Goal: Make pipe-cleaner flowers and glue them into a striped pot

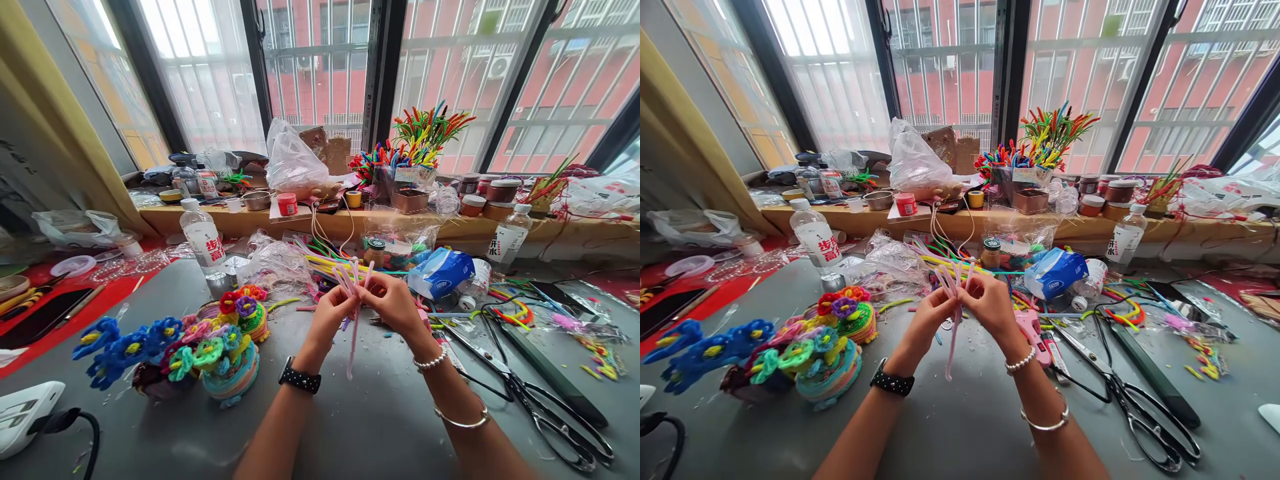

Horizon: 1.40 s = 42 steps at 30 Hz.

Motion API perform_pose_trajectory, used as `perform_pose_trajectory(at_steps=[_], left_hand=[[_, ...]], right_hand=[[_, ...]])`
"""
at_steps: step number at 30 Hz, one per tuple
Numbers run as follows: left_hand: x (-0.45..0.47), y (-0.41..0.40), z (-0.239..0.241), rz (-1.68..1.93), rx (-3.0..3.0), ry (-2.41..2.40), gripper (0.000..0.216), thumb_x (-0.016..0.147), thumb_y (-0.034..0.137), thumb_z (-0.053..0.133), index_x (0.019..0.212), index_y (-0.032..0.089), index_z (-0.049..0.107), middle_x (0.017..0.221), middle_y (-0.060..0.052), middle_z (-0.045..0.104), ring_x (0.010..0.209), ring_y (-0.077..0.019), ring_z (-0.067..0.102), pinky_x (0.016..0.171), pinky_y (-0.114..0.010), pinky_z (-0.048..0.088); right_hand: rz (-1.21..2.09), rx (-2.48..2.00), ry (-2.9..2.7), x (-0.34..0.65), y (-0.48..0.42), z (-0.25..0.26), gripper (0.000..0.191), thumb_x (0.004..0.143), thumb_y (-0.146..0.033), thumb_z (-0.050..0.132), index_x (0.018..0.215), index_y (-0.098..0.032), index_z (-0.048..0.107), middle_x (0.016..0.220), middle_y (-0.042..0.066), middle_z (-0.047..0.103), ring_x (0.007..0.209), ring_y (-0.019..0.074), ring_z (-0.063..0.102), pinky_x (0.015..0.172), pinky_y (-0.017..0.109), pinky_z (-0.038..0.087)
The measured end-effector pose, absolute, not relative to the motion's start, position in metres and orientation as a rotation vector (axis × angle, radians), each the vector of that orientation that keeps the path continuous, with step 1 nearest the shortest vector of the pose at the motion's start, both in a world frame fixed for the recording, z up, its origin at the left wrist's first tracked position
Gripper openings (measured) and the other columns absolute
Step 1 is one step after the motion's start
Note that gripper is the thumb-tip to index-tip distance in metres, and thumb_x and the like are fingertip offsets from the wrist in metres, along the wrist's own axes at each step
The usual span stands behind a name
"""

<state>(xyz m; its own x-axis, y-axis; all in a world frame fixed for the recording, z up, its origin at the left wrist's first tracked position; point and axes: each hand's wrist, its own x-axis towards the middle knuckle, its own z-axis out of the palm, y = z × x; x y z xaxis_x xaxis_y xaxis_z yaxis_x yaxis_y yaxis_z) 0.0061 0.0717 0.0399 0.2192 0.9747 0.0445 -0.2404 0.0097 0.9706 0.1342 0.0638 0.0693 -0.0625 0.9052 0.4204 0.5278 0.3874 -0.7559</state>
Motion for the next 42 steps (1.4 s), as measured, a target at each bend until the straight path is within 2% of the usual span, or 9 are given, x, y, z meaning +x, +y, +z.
perform_pose_trajectory(at_steps=[4, 10, 15, 22, 26, 34, 37, 42], left_hand=[[0.008, 0.071, 0.041, 1.121, 1.18, 0.874, 0.033, 0.057, 0.042, 0.067, 0.063, 0.013, 0.052, 0.054, 0.004, 0.049, 0.048, -0.0051, 0.039, 0.047, -0.019, 0.028], [0.011, 0.069, 0.039, 1.14, 1.165, 0.903, 0.034, 0.055, 0.042, 0.068, 0.061, 0.014, 0.05, 0.055, 0.004, 0.047, 0.05, -0.0057, 0.039, 0.05, -0.019, 0.03], [0.012, 0.069, 0.039, 1.191, 1.19, 0.914, 0.035, 0.055, 0.043, 0.067, 0.057, 0.015, 0.046, 0.051, 0.005, 0.045, 0.049, -0.0061, 0.038, 0.049, -0.019, 0.028], [0.011, 0.07, 0.039, 1.155, 1.127, 0.904, 0.032, 0.055, 0.039, 0.069, 0.058, 0.014, 0.05, 0.055, 0.004, 0.048, 0.052, -0.0066, 0.042, 0.053, -0.02, 0.033], [0.009, 0.068, 0.042, 1.137, 1.091, 0.851, 0.026, 0.06, 0.038, 0.065, 0.067, 0.014, 0.057, 0.064, 0.001, 0.056, 0.059, -0.0095, 0.05, 0.058, -0.022, 0.038], [0.011, 0.068, 0.041, 1.241, 1.149, 0.929, 0.027, 0.056, 0.037, 0.068, 0.066, 0.014, 0.059, 0.059, 0.001, 0.058, 0.056, -0.011, 0.053, 0.055, -0.022, 0.04], [0.013, 0.068, 0.04, 1.227, 1.132, 0.887, 0.027, 0.057, 0.038, 0.068, 0.067, 0.014, 0.058, 0.06, 0.0, 0.06, 0.058, -0.0121, 0.056, 0.058, -0.024, 0.043], [0.012, 0.067, 0.042, 1.224, 1.084, 0.822, 0.027, 0.059, 0.037, 0.068, 0.07, 0.014, 0.058, 0.066, 0.0, 0.063, 0.06, -0.0118, 0.057, 0.064, -0.025, 0.045]], right_hand=[[0.46, -1.308, -1.744, 0.132, 0.061, 0.071, 0.021, 0.07, -0.033, 0.053, 0.061, -0.015, 0.059, 0.059, 0.002, 0.059, 0.052, 0.0118, 0.048, 0.05, 0.023, 0.035], [0.311, -1.411, -1.757, 0.132, 0.064, 0.066, 0.024, 0.068, -0.029, 0.052, 0.048, -0.016, 0.053, 0.051, 0.002, 0.056, 0.048, 0.0109, 0.045, 0.048, 0.024, 0.031], [0.322, -1.424, -1.751, 0.133, 0.065, 0.064, 0.023, 0.07, -0.031, 0.052, 0.055, -0.015, 0.059, 0.054, 0.004, 0.059, 0.049, 0.0128, 0.048, 0.049, 0.025, 0.033], [0.641, -1.282, -1.648, 0.138, 0.074, 0.057, 0.024, 0.067, -0.034, 0.054, 0.061, -0.013, 0.062, 0.061, 0.007, 0.064, 0.054, 0.0163, 0.055, 0.05, 0.026, 0.04], [0.811, -1.151, -1.589, 0.142, 0.077, 0.054, 0.026, 0.068, -0.036, 0.054, 0.07, -0.013, 0.064, 0.07, 0.008, 0.067, 0.062, 0.0192, 0.059, 0.055, 0.028, 0.044], [0.634, -1.203, -1.667, 0.138, 0.071, 0.06, 0.017, 0.068, -0.026, 0.051, 0.071, -0.013, 0.063, 0.069, 0.006, 0.065, 0.06, 0.0164, 0.056, 0.056, 0.027, 0.043], [0.77, -1.141, -1.565, 0.137, 0.073, 0.058, 0.018, 0.068, -0.026, 0.051, 0.074, -0.014, 0.062, 0.073, 0.005, 0.064, 0.063, 0.016, 0.056, 0.058, 0.027, 0.044], [1.115, -0.984, -1.39, 0.138, 0.071, 0.058, 0.027, 0.069, -0.037, 0.056, 0.081, -0.015, 0.063, 0.07, 0.004, 0.063, 0.06, 0.0144, 0.055, 0.057, 0.027, 0.044]])
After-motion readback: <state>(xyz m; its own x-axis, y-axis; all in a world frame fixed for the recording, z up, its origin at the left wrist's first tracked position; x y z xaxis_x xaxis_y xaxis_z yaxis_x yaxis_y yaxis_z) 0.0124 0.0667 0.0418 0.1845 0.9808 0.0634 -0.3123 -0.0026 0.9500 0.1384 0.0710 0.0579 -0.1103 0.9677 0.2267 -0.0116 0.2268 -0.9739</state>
